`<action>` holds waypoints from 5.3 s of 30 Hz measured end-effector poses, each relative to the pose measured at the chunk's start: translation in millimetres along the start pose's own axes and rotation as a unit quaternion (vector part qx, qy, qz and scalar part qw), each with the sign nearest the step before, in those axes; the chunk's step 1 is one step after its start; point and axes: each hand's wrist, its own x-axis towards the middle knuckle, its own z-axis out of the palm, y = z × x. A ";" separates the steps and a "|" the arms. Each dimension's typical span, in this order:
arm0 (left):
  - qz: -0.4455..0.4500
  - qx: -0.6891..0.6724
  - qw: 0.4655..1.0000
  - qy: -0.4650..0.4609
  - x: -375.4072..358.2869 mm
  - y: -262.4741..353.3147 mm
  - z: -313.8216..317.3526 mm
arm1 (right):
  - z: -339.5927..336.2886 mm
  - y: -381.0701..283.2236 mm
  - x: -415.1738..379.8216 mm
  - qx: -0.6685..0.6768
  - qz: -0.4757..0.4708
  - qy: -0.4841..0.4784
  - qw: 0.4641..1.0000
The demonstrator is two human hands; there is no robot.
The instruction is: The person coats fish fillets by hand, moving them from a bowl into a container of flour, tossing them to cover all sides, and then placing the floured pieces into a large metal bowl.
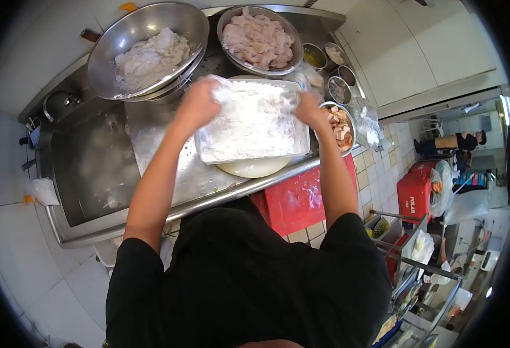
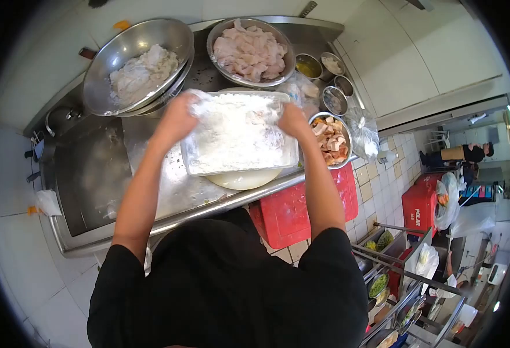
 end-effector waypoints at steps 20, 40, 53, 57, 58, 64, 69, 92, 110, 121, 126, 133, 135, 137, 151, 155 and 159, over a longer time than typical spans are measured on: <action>-0.138 0.025 0.989 -0.035 29.7 -60.0 90.3 | 57.2 56.5 42.8 0.220 -0.040 0.140 0.965; -0.235 -0.329 0.912 0.062 15.3 -90.4 114.7 | 51.8 29.7 36.8 0.138 -0.017 0.103 0.985; -0.143 -0.350 0.925 0.027 14.1 -26.9 105.6 | 89.4 0.2 19.0 0.531 0.031 -0.017 0.846; -0.270 -0.559 0.784 0.013 3.5 -6.2 90.1 | 87.5 -0.1 14.6 0.644 0.002 0.023 0.765; -0.271 -0.553 0.788 0.014 1.1 -3.4 90.0 | 85.9 -0.3 12.0 0.644 -0.003 0.041 0.764; -0.185 -0.385 0.904 0.008 4.7 -23.5 107.3 | 66.7 -5.5 -0.4 0.405 -0.102 0.025 0.908; -0.198 -0.470 0.858 0.059 3.0 -19.8 107.4 | 77.2 -0.1 2.8 0.547 -0.023 -0.001 0.837; -0.085 0.100 0.990 -0.059 52.3 -4.7 107.6 | 60.7 52.4 53.2 0.275 -0.039 0.161 0.947; -0.082 -0.409 0.908 0.048 36.3 -10.8 114.8 | 97.8 26.3 29.3 0.748 0.030 -0.024 0.663; -0.236 -0.273 0.920 0.154 -26.3 -49.2 -8.9 | 22.0 -153.6 83.2 0.550 -0.202 0.098 0.804; -0.250 -0.312 0.903 0.156 -55.5 -57.9 -29.9 | 80.9 -242.8 173.2 -0.048 -0.327 0.235 0.914; -0.176 -0.218 0.953 0.115 -86.4 -81.4 -4.8 | 73.2 -227.3 198.5 -0.085 -0.348 0.066 0.931; -0.188 -0.202 0.956 0.102 -85.2 -64.4 2.2 | 35.7 -193.8 139.0 0.044 -0.346 0.139 0.927; -0.135 -0.190 0.969 0.087 -76.7 -61.5 14.1 | 6.1 -128.0 108.1 0.051 -0.322 0.100 0.940; -0.018 0.243 0.952 -0.184 19.0 12.6 137.4 | 64.9 19.2 -0.4 0.174 0.001 -0.054 0.983; -0.093 0.170 0.970 -0.148 19.3 10.8 111.0 | 54.3 17.7 12.5 0.208 -0.010 0.019 0.978; -0.137 0.124 0.978 -0.095 24.4 -17.0 99.6 | 31.9 28.5 28.1 0.202 -0.008 0.013 0.979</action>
